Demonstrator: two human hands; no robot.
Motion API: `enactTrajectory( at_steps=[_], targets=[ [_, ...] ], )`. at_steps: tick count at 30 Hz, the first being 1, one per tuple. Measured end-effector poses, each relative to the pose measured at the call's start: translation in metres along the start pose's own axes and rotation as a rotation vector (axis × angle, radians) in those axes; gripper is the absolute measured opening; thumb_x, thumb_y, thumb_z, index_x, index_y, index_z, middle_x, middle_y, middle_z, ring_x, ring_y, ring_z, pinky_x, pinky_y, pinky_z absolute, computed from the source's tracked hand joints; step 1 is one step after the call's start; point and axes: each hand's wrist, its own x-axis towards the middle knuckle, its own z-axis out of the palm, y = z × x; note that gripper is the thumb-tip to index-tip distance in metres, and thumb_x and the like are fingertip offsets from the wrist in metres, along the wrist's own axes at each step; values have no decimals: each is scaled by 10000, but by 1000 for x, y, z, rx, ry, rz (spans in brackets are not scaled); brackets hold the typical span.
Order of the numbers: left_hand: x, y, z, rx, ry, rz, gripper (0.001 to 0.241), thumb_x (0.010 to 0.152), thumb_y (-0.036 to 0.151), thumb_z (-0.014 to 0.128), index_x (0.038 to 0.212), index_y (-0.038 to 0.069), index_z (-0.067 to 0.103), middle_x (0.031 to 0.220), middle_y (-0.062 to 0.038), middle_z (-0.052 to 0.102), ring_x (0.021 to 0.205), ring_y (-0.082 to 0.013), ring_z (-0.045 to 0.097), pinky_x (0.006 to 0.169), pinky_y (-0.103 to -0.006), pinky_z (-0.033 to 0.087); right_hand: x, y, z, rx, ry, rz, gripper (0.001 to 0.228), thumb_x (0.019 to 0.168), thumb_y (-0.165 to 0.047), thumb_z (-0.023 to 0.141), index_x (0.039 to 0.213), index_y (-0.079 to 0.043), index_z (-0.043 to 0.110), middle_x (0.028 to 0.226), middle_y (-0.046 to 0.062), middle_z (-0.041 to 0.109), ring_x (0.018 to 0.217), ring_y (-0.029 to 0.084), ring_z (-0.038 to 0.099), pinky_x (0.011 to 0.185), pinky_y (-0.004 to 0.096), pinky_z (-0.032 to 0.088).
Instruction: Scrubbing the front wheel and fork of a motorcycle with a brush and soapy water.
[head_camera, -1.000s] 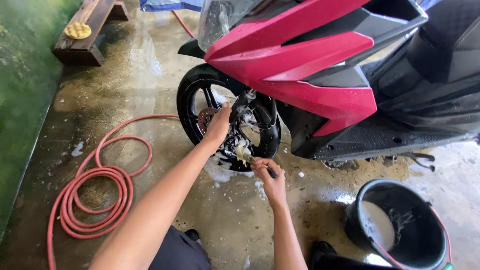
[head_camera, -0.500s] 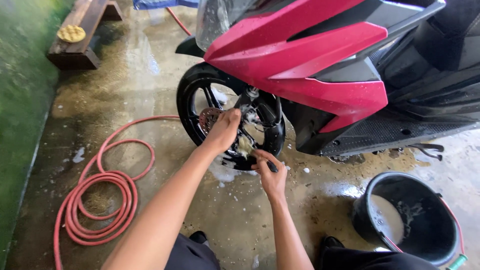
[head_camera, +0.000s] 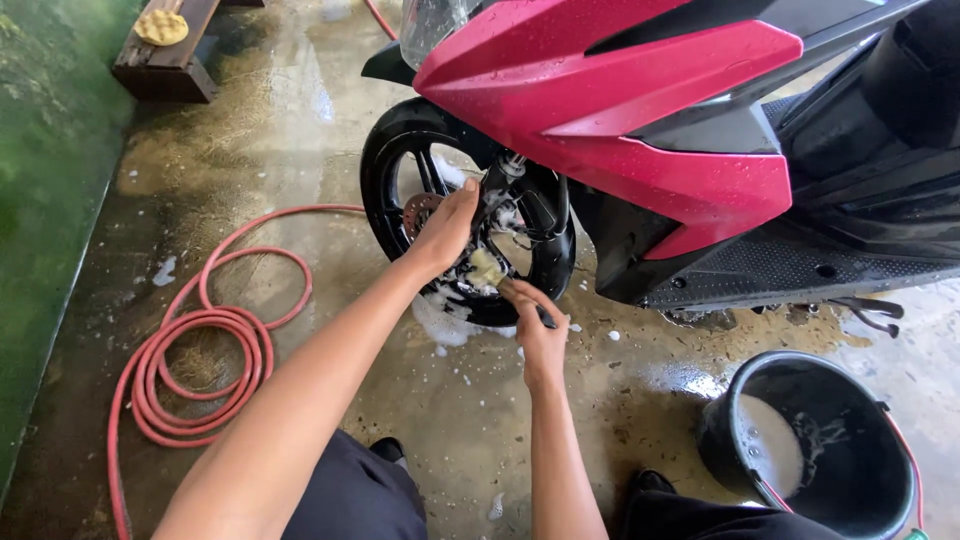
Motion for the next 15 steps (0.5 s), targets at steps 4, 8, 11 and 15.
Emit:
enactTrajectory(
  at_steps=[4,8,11,15],
  targets=[
    [-2,-2,-4,-15,-12,31,1186,1163,909,208,1837,-66,183,1866,-448,82,1720,-719,44,1373,-930,99,13,30,-11,-134,51,9,222,780,-53,643,859,-128,836,719,66,760,596,71,566,588,193,467],
    [5,1,-5,6,-29,4,1127,1170,876,186,1852,-21,169,1879,-418,87,1727,-703,92,1374,-933,136,11,42,-7,7,45,-2,164,807,-68,659,897,-68,795,554,58,611,386,68,386,408,191,328],
    [5,-1,-5,0,-32,-17,1097,1181,862,185,1858,-2,169,1880,-412,99,1728,-696,106,1372,-931,141,8,48,-4,46,65,-16,164,808,-45,656,906,-28,787,480,54,526,364,78,387,405,200,326],
    [4,-3,-6,5,-51,-44,1087,1193,849,213,1853,-14,182,1879,-411,128,1729,-686,141,1370,-923,156,-3,32,2,-14,121,-82,187,866,-71,666,998,-32,792,588,72,597,419,116,499,459,227,417]
  ],
)
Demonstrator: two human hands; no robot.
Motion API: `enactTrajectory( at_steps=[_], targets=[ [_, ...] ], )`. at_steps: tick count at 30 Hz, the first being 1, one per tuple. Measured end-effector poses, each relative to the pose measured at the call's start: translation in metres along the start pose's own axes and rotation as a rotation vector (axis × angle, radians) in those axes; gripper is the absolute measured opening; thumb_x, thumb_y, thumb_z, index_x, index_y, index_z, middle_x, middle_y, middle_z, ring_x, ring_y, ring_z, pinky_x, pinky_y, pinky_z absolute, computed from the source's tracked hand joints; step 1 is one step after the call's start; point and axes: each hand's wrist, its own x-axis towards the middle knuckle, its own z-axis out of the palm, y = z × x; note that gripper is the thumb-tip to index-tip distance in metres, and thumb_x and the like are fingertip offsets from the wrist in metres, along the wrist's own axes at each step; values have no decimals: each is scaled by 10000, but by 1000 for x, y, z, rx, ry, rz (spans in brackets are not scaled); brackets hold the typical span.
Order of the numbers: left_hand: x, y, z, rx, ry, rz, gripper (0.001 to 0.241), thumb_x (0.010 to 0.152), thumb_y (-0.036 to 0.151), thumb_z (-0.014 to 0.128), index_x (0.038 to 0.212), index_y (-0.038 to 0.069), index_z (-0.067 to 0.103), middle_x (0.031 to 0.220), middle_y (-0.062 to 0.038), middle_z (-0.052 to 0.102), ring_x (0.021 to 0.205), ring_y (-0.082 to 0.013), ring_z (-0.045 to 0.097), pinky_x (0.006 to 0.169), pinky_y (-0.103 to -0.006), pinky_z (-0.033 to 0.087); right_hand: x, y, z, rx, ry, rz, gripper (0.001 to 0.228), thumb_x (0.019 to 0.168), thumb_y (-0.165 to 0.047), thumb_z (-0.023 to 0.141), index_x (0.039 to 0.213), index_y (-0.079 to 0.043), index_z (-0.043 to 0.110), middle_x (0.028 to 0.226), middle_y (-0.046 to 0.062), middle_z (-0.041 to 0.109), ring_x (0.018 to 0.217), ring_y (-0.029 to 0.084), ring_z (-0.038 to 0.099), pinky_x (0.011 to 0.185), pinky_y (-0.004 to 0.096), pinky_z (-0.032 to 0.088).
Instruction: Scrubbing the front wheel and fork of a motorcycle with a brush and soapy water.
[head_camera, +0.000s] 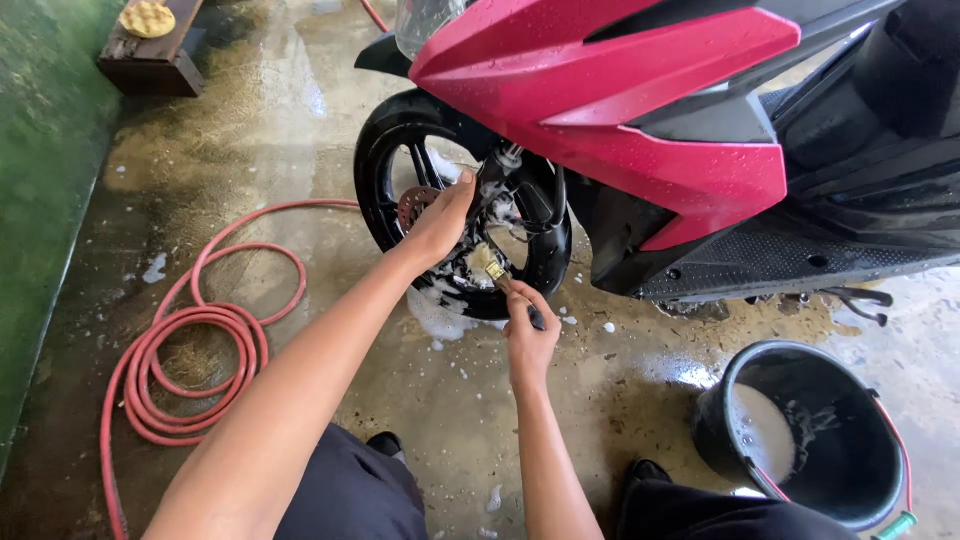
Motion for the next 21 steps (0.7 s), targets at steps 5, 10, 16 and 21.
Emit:
enactTrajectory(
  at_steps=[5,10,16,21],
  targets=[
    [-17,13,-1,42,-46,38,1131,1155,893,175,1863,12,171,1887,-401,101,1721,-710,79,1359,-948,130,16,6,-11,-77,-189,39,279,844,-134,701,1097,-63,793,605,113,638,444,140,581,442,222,437],
    [-36,30,0,128,-59,97,1120,1138,892,158,1872,46,166,1889,-398,123,1728,-700,56,1350,-953,122,18,7,-14,-172,-215,-144,308,868,-21,619,1119,-82,785,972,163,785,450,119,610,455,236,499],
    [-29,17,0,144,-57,93,1094,1138,903,132,1887,107,173,1895,-379,136,1731,-688,78,1341,-958,141,17,12,-21,-255,-238,-250,243,908,-71,601,1004,-129,816,889,95,765,878,163,658,931,376,523],
    [-26,17,2,142,-50,115,1052,1169,850,142,1880,74,169,1887,-403,132,1723,-707,93,1336,-961,158,20,17,-22,-350,-267,-202,250,894,-109,643,1002,-229,834,825,-8,774,831,92,688,900,329,533]
  ],
)
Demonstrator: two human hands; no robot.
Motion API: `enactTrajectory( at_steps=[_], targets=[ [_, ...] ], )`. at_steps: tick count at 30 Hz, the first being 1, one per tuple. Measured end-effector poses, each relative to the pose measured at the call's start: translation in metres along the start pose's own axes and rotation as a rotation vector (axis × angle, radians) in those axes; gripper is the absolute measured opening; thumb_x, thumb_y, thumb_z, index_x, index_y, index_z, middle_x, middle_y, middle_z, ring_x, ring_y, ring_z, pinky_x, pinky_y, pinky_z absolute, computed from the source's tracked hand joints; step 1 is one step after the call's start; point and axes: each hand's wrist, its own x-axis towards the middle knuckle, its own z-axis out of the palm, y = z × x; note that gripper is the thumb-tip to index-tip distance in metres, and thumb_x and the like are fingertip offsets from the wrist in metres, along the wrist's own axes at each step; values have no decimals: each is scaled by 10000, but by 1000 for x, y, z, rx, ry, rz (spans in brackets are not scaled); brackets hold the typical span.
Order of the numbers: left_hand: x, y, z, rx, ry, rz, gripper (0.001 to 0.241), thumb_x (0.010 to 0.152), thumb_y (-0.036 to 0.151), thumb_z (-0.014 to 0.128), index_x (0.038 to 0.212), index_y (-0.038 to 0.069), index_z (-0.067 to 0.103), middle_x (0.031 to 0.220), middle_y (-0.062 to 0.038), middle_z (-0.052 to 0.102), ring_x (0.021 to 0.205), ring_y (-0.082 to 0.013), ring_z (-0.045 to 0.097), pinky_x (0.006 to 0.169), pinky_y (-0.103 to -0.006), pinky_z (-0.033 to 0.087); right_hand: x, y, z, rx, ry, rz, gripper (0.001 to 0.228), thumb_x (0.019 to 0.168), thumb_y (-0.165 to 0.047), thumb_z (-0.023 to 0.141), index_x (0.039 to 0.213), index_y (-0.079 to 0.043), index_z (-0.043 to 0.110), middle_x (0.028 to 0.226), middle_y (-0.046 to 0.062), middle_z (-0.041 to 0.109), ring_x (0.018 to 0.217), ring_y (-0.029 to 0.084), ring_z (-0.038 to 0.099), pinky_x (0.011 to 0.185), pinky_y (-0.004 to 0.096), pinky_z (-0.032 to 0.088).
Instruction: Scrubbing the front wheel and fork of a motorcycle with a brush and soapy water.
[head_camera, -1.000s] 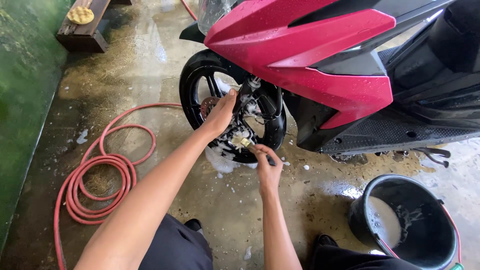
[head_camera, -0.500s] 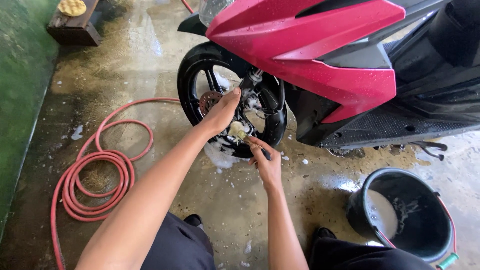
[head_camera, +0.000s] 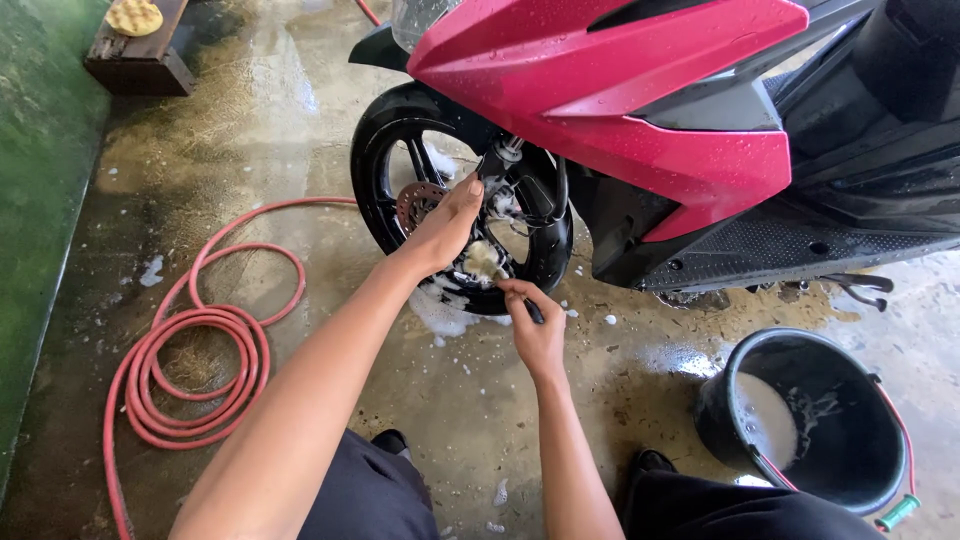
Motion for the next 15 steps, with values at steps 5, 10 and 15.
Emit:
enactTrajectory(
  at_steps=[5,10,15],
  targets=[
    [0,-6,0,3,-3,-11,1036,1173,844,148,1883,89,164,1894,-388,129,1727,-696,93,1341,-961,152,-2,-4,2,1,-33,-29,271,882,-72,644,1044,-187,827,828,49,761,860,135,672,911,367,538],
    [0,-8,1,1,5,-7,1016,1186,824,160,1884,87,152,1897,-387,112,1732,-693,79,1348,-951,149,-4,-16,3,-53,-8,-50,299,877,-64,617,1072,-181,811,820,113,757,838,212,707,867,414,541],
    [-9,4,-3,9,-9,-12,1027,1177,829,154,1882,82,145,1897,-380,127,1735,-681,88,1349,-946,157,1,-13,-2,-51,31,25,262,878,-106,649,1044,-214,821,844,75,778,846,148,695,867,368,543]
  ],
)
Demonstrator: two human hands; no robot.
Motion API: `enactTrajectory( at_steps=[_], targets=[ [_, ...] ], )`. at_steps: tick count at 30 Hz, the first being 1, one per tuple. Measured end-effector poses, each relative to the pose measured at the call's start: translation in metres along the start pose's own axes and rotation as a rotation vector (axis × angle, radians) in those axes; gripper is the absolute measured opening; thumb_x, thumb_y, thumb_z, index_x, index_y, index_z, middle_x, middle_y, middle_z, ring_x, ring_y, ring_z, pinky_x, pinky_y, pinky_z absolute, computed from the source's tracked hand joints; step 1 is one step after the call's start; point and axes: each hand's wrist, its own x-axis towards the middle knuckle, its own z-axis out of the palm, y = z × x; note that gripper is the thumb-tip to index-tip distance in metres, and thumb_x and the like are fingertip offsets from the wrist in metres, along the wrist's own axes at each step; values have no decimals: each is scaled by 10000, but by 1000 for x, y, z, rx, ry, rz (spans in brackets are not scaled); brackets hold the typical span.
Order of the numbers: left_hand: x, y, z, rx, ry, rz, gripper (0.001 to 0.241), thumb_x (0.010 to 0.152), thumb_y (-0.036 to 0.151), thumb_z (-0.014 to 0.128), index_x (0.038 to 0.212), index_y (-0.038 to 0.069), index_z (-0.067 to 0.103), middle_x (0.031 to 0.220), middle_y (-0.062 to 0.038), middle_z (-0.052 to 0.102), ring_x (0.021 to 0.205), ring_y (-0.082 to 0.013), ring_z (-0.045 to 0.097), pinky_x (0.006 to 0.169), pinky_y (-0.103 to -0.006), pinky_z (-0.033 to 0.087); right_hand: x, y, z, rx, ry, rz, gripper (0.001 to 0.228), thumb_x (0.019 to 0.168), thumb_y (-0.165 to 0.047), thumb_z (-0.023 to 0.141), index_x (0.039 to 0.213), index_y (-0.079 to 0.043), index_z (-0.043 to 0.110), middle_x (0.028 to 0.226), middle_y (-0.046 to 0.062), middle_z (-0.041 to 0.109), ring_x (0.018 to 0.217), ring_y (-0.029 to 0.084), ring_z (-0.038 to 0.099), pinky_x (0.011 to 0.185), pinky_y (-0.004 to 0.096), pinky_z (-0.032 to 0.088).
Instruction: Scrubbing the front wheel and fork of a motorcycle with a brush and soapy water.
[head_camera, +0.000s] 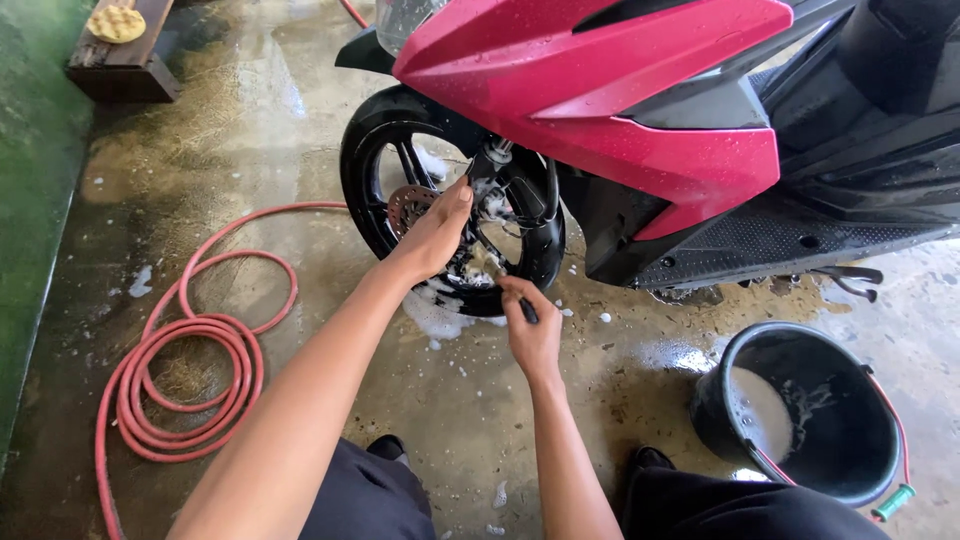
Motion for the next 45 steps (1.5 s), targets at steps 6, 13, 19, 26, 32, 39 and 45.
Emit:
enactTrajectory(
  at_steps=[6,13,19,26,32,39,45],
  targets=[
    [6,-10,0,-12,-7,-21,1050,1158,865,153,1890,112,128,1905,-363,100,1738,-674,75,1356,-939,156,2,-1,-3,12,-32,3,244,875,-98,622,977,-205,817,785,52,748,838,135,673,870,353,532],
    [7,-5,-1,-15,-16,-6,1031,1177,833,143,1884,83,139,1896,-388,94,1728,-696,62,1348,-954,144,3,4,-2,49,3,-9,201,847,-104,661,925,-198,820,708,-9,689,775,94,608,807,295,514],
    [8,-3,1,-4,-11,-13,1081,1158,867,150,1880,63,126,1894,-397,94,1743,-675,27,1362,-936,114,3,8,-2,134,-24,37,242,823,-74,625,904,-169,832,757,14,733,788,87,584,832,283,506],
    [8,-2,1,-10,-17,-10,1062,1167,855,156,1883,71,120,1901,-383,87,1754,-651,11,1371,-925,97,-3,-10,-4,123,-38,64,240,841,-84,636,953,-168,830,815,17,759,806,85,602,825,287,508],
    [10,-6,2,-6,-20,10,1084,1165,869,146,1880,55,115,1899,-386,81,1747,-660,2,1368,-931,98,-11,7,10,62,-8,-18,250,835,-90,664,977,-200,839,873,39,793,905,122,710,929,344,534],
    [13,-12,2,-6,-29,4,1107,1152,893,161,1879,60,111,1901,-380,75,1745,-669,10,1362,-945,121,-20,16,28,19,87,-79,240,816,-90,684,901,-245,846,840,-5,808,819,134,758,860,308,552],
    [12,-10,1,-11,-26,15,1085,1161,876,169,1879,64,114,1895,-393,75,1735,-687,23,1348,-959,133,-21,12,31,-23,116,-148,234,814,-99,681,924,-242,831,831,17,802,843,208,774,811,345,564]
  ],
)
